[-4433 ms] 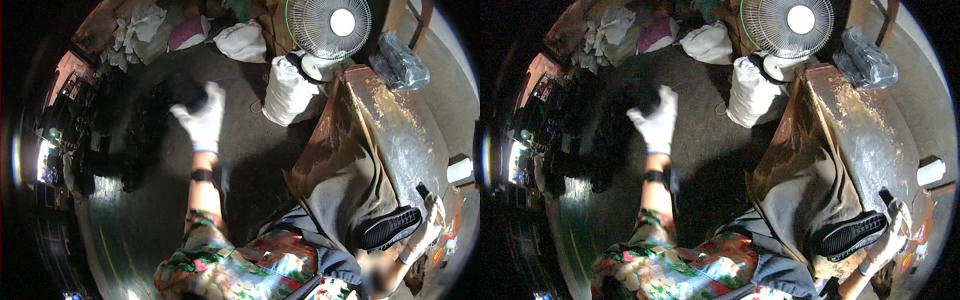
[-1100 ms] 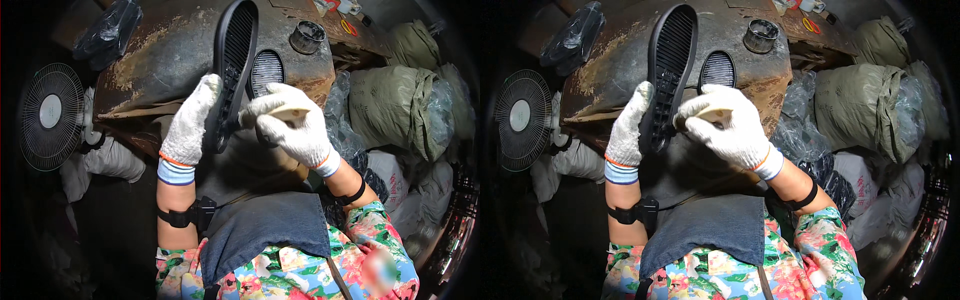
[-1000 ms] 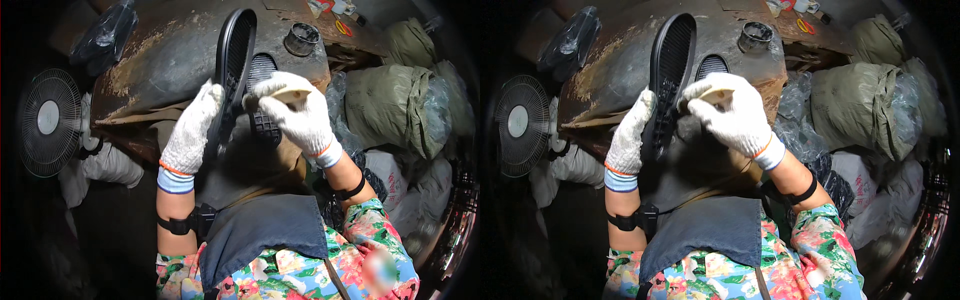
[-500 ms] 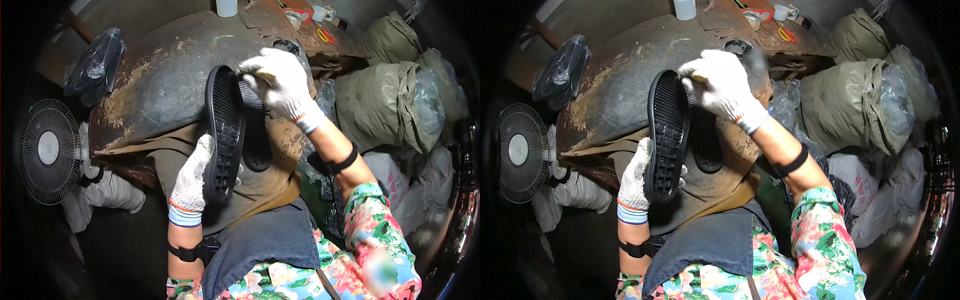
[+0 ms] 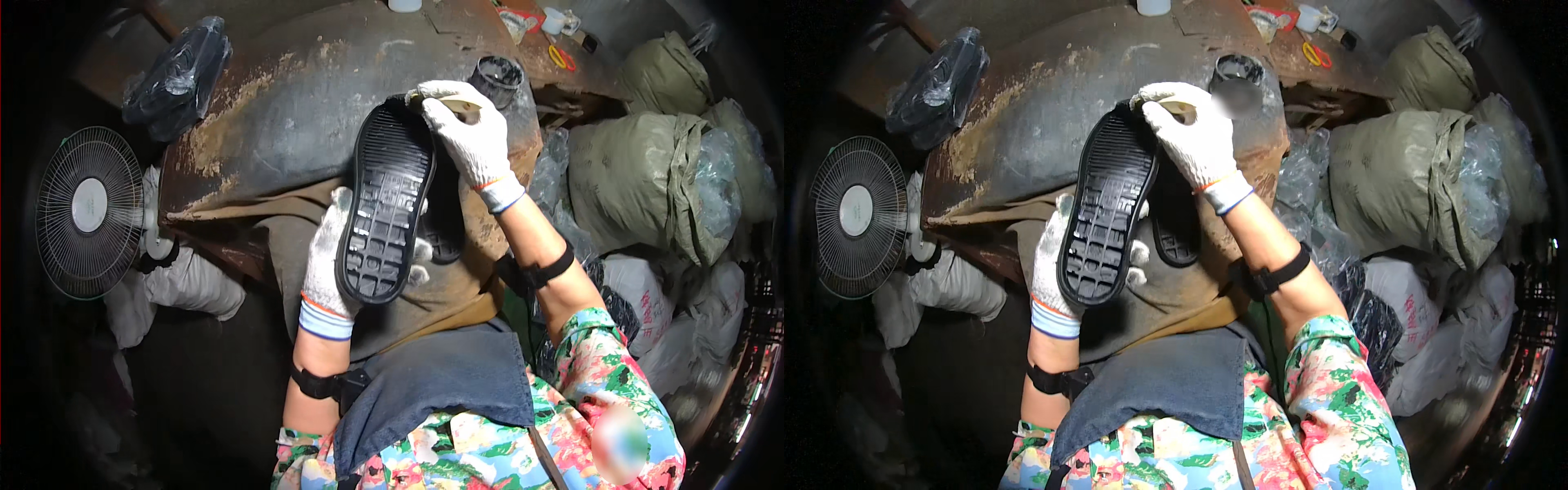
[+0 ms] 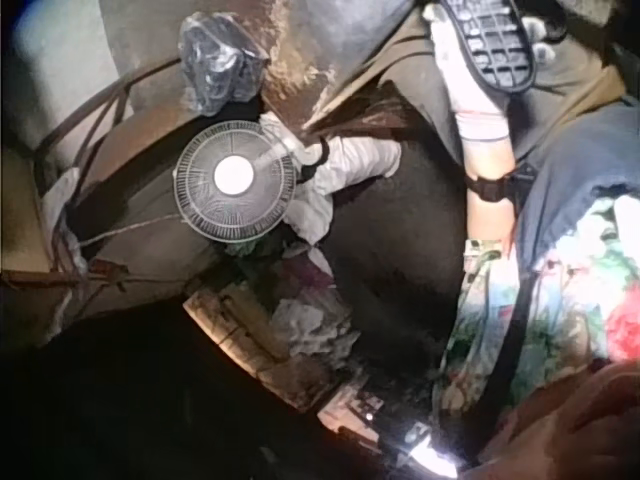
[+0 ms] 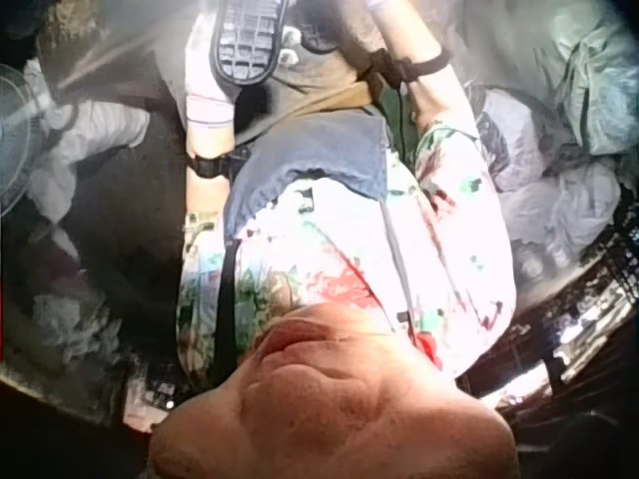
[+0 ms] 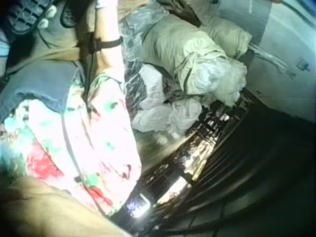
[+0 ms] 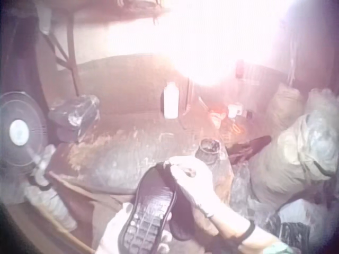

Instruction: Applying adhesive or solvent to the surfaces of shoe soles using a brush.

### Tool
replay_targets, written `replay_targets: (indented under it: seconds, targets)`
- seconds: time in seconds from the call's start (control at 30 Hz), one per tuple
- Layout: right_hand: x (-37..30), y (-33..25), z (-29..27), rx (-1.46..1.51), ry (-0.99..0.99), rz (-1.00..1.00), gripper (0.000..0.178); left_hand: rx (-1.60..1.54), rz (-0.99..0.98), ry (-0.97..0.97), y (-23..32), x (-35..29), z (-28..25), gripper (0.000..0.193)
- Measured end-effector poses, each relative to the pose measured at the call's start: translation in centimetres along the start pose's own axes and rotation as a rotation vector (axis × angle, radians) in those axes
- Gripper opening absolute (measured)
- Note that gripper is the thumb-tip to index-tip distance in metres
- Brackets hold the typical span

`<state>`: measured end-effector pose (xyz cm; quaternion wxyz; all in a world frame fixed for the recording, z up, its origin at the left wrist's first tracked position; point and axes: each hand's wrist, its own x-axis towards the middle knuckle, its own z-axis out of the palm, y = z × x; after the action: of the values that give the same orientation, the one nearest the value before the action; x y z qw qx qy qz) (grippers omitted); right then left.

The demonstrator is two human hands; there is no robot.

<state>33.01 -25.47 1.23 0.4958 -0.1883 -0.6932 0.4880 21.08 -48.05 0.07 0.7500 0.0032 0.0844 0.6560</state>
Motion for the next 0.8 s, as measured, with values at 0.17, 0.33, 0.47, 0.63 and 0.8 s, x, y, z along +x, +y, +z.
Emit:
replay_targets:
  seconds: [0.17,0.33,0.47,0.63,0.8]
  targets:
    - [-2.6,-1.6,1.4,0.153,-0.187,0.214,0.015,-0.103,-0.045,-0.076,-0.6,0.1,-0.6,0.080]
    - [-4.9,-5.0,1.6,-0.197,-0.329,-0.237,0.013,-0.068,-0.018,-0.181,-0.4,0.8,-3.5,0.082]
    - [-6.8,-6.0,2.5,-0.283,-0.356,-0.414,0.025,-0.048,0.267,-0.036,-1.6,1.0,-3.5,0.069]
    - [-6.4,-7.6,2.0,-0.294,-0.683,-0.539,0.027,-0.045,0.365,0.023,0.0,2.3,-1.3,0.076]
    - [-6.6,-8.9,1.1,-0.238,-0.942,-0.680,0.034,0.083,0.396,-0.328,3.5,1.4,-1.4,0.097]
